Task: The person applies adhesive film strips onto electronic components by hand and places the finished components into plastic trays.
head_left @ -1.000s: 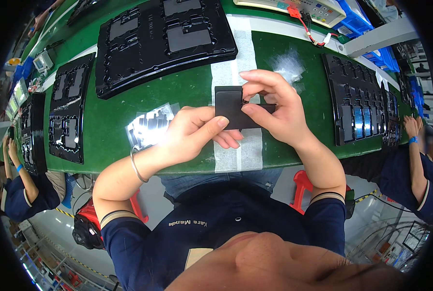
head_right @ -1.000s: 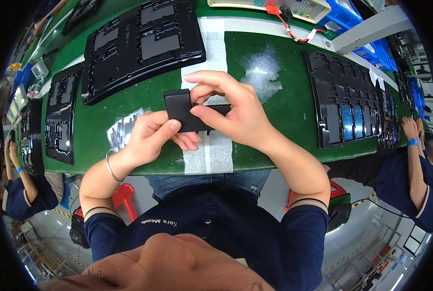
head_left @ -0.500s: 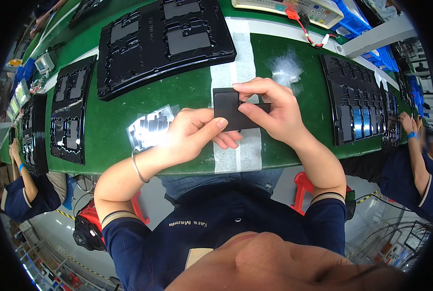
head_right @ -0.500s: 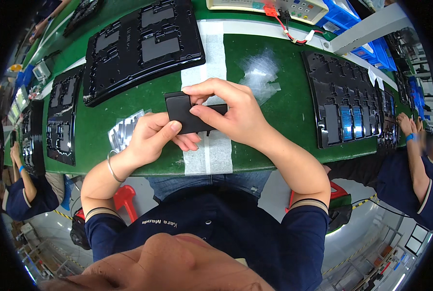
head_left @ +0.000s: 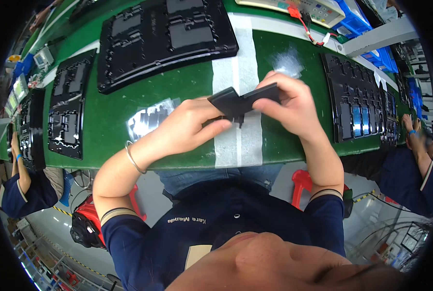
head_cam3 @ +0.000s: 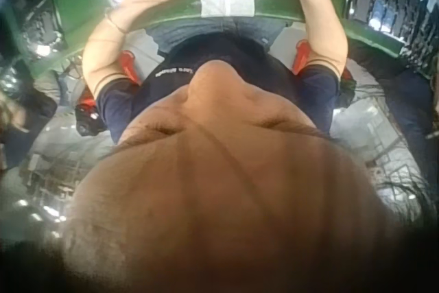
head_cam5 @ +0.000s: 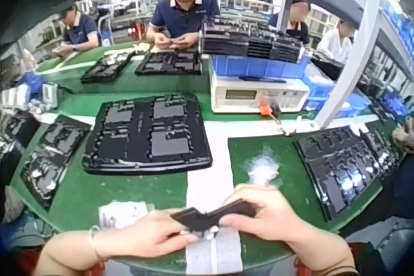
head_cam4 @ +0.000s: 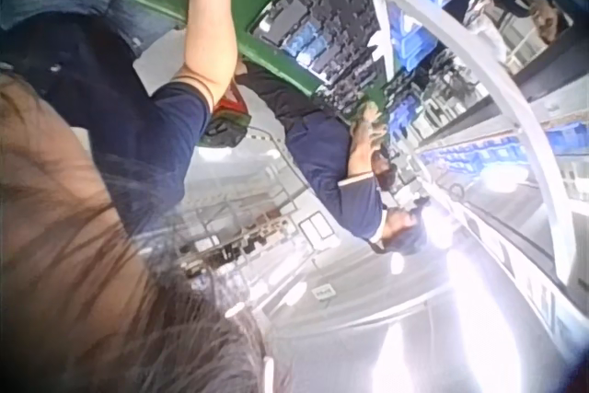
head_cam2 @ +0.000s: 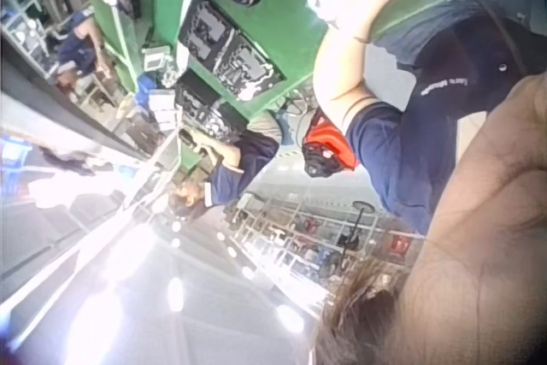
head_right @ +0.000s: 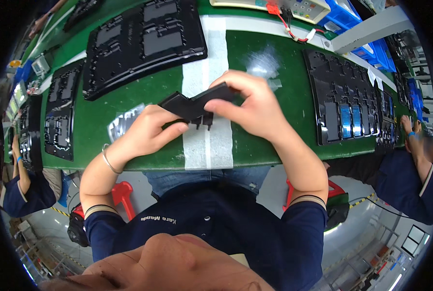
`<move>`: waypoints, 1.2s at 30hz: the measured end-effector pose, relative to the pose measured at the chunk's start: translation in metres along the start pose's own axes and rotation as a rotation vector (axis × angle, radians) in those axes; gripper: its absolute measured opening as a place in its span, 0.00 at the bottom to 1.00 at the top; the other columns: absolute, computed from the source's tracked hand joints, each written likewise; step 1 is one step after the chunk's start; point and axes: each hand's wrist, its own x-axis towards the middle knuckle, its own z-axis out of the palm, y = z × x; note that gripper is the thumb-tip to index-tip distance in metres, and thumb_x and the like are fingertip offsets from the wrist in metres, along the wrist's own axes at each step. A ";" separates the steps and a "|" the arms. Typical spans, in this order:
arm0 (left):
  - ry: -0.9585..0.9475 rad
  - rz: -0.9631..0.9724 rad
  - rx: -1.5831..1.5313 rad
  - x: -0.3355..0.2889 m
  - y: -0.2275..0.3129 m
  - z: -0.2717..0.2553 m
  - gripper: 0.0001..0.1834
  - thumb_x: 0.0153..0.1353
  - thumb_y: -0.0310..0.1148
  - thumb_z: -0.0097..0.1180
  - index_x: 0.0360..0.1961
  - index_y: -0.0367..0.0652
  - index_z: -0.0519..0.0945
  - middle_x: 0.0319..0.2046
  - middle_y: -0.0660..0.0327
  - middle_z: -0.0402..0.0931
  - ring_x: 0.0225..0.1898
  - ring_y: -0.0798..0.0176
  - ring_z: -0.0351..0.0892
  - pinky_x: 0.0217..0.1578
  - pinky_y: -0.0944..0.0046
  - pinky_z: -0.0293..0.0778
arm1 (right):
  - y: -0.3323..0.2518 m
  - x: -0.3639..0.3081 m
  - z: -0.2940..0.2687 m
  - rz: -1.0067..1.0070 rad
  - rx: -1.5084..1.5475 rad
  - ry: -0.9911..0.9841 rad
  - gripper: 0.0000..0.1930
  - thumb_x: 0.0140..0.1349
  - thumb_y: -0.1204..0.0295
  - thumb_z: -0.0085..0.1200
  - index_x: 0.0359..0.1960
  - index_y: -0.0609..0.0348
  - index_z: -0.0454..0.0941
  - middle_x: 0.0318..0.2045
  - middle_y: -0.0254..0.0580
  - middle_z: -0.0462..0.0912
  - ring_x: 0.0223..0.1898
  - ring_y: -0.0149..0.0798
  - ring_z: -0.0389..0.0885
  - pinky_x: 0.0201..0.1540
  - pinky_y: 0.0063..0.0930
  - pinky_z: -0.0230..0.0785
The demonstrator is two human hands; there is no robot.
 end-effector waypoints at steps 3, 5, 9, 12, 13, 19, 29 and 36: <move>-0.078 0.282 0.560 -0.011 -0.013 0.008 0.19 0.47 0.30 0.57 0.41 0.33 0.74 0.45 0.52 0.72 0.49 0.48 0.70 0.49 0.56 0.69 | -0.008 -0.008 -0.012 -0.215 -0.405 0.071 0.10 0.42 0.81 0.60 0.29 0.63 0.78 0.22 0.37 0.74 0.23 0.30 0.73 0.25 0.20 0.63; -0.103 0.341 0.603 -0.013 -0.017 0.010 0.21 0.45 0.31 0.58 0.42 0.33 0.74 0.48 0.52 0.70 0.51 0.49 0.69 0.49 0.56 0.69 | -0.007 -0.018 -0.016 -0.290 -0.627 0.101 0.13 0.38 0.82 0.60 0.30 0.61 0.79 0.21 0.37 0.73 0.21 0.33 0.72 0.22 0.22 0.64; -0.136 0.313 0.646 -0.017 -0.015 0.015 0.25 0.41 0.30 0.59 0.43 0.29 0.73 0.48 0.50 0.70 0.53 0.50 0.68 0.50 0.58 0.69 | 0.008 -0.038 -0.017 -0.420 -0.860 0.043 0.16 0.33 0.81 0.58 0.30 0.60 0.79 0.22 0.36 0.73 0.19 0.34 0.72 0.19 0.24 0.64; -0.131 0.282 0.675 -0.019 -0.014 0.016 0.27 0.39 0.29 0.60 0.43 0.28 0.73 0.49 0.49 0.69 0.53 0.50 0.68 0.49 0.58 0.69 | 0.014 -0.051 -0.018 -0.360 -0.911 -0.190 0.22 0.32 0.69 0.63 0.35 0.61 0.77 0.31 0.38 0.74 0.25 0.37 0.73 0.25 0.27 0.65; -0.138 0.269 0.692 -0.019 -0.014 0.017 0.27 0.38 0.29 0.60 0.43 0.28 0.73 0.49 0.49 0.69 0.53 0.50 0.68 0.49 0.58 0.70 | 0.012 -0.053 -0.019 -0.280 -0.880 -0.246 0.25 0.32 0.65 0.64 0.36 0.60 0.77 0.35 0.39 0.74 0.31 0.39 0.73 0.30 0.31 0.65; -0.179 0.257 0.697 -0.014 -0.015 0.015 0.26 0.37 0.31 0.60 0.41 0.29 0.73 0.49 0.49 0.68 0.54 0.45 0.66 0.49 0.54 0.70 | 0.008 -0.047 -0.018 -0.004 -0.821 -0.340 0.35 0.31 0.60 0.66 0.46 0.58 0.72 0.51 0.43 0.67 0.49 0.48 0.64 0.48 0.40 0.58; -0.172 0.239 0.648 -0.012 -0.022 0.013 0.16 0.41 0.29 0.59 0.33 0.32 0.75 0.47 0.46 0.69 0.52 0.45 0.67 0.46 0.55 0.74 | 0.016 -0.035 -0.014 0.060 -0.662 -0.376 0.36 0.26 0.68 0.66 0.46 0.57 0.73 0.49 0.47 0.64 0.47 0.51 0.62 0.47 0.42 0.56; -0.153 0.250 0.649 -0.012 -0.026 0.014 0.11 0.44 0.25 0.55 0.31 0.33 0.76 0.45 0.46 0.71 0.50 0.46 0.69 0.43 0.57 0.76 | 0.018 -0.033 -0.011 0.040 -0.621 -0.424 0.33 0.29 0.64 0.63 0.45 0.56 0.75 0.48 0.47 0.65 0.46 0.49 0.62 0.45 0.39 0.57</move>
